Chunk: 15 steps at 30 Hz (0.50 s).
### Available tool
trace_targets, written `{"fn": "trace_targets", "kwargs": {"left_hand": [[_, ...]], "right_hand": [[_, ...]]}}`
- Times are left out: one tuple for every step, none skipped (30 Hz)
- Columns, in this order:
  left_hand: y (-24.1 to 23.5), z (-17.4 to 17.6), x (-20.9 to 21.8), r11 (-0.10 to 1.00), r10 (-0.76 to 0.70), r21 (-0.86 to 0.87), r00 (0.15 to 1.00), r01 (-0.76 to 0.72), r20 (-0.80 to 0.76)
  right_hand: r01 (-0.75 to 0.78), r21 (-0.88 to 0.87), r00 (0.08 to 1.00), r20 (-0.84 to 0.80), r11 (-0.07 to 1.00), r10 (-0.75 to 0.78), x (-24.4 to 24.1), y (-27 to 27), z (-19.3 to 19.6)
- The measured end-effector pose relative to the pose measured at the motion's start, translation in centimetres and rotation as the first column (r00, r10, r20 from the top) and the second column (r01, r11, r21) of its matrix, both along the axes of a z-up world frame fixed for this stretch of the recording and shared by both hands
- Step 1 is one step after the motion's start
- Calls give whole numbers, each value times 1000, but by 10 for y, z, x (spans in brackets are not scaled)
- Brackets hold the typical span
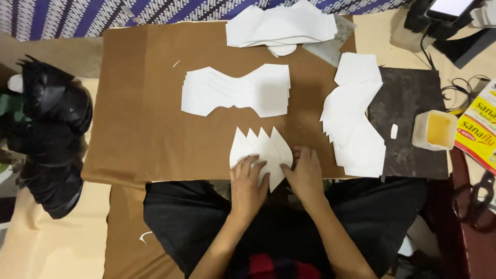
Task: The person applies glue to the edges of white paper cutouts and presses them together to form a stack. They repeatedly pick up cutouts, apply adhesive, and join them.
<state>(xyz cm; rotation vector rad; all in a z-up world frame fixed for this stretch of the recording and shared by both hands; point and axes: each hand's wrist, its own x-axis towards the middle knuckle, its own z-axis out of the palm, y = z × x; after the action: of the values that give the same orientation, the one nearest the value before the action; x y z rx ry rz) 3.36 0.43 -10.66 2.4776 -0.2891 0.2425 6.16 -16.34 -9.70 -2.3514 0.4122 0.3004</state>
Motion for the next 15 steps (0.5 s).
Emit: {"fn": "trace_targets", "kwargs": {"left_hand": [[-2, -2, -3, 1000, 1, 0, 1000, -1, 6], [-3, -3, -3, 1000, 2, 16, 1000, -2, 26], [-4, -5, -4, 999, 3, 33, 999, -4, 46], [-5, -5, -5, 999, 6, 34, 998, -8, 55], [-5, -5, -5, 999, 5, 32, 999, -7, 46], [-7, -6, -5, 1000, 1, 29, 999, -2, 38], [-8, -4, -2, 1000, 1, 28, 999, -2, 48], [-8, -2, -2, 1000, 17, 12, 1000, -17, -8], [-8, 0, -1, 999, 32, -3, 997, -33, -64], [-6, -3, 0, 999, 37, -1, 998, -37, -60], [-4, -6, 1, 996, 45, -78, 992, -54, -115], [-3, -8, 2, 985, 49, -154, 984, -76, -171], [0, -9, 5, 985, 53, -154, 984, -80, -169], [2, -10, 8, 966, 75, -228, 974, -125, -215], [3, -11, 12, 939, 93, -299, 961, -172, -262]], "right_hand": [[-1, 0, 1000, 6, 1000, 1, -1, -3, -4], [-15, -6, 1000, -10, 1000, 15, 1, -4, -8], [-29, -11, 999, -26, 1000, 29, 3, -5, -12], [-33, -10, 999, -17, 999, 32, 5, -7, -21], [-21, 19, 997, -80, 1000, 23, 7, -9, -29], [-5, 45, 990, -142, 999, 11, 10, -12, -37], [-5, 45, 991, -132, 999, 11, 11, -10, -33], [-14, 27, 994, -104, 1000, 16, 9, -8, -30], [-21, 9, 997, -77, 1000, 22, 9, -6, -27], [-25, 11, 997, -73, 1000, 26, 7, -8, -26], [24, 65, 1000, -2, 998, -24, 6, -10, -25], [68, 121, 995, 63, 990, -77, 5, -12, -23], [64, 122, 995, 65, 990, -72, 2, -12, -19], [141, 145, 953, 248, 979, -174, 0, -13, -14], [212, 181, 868, 417, 960, -270, -3, -15, -10]]}}
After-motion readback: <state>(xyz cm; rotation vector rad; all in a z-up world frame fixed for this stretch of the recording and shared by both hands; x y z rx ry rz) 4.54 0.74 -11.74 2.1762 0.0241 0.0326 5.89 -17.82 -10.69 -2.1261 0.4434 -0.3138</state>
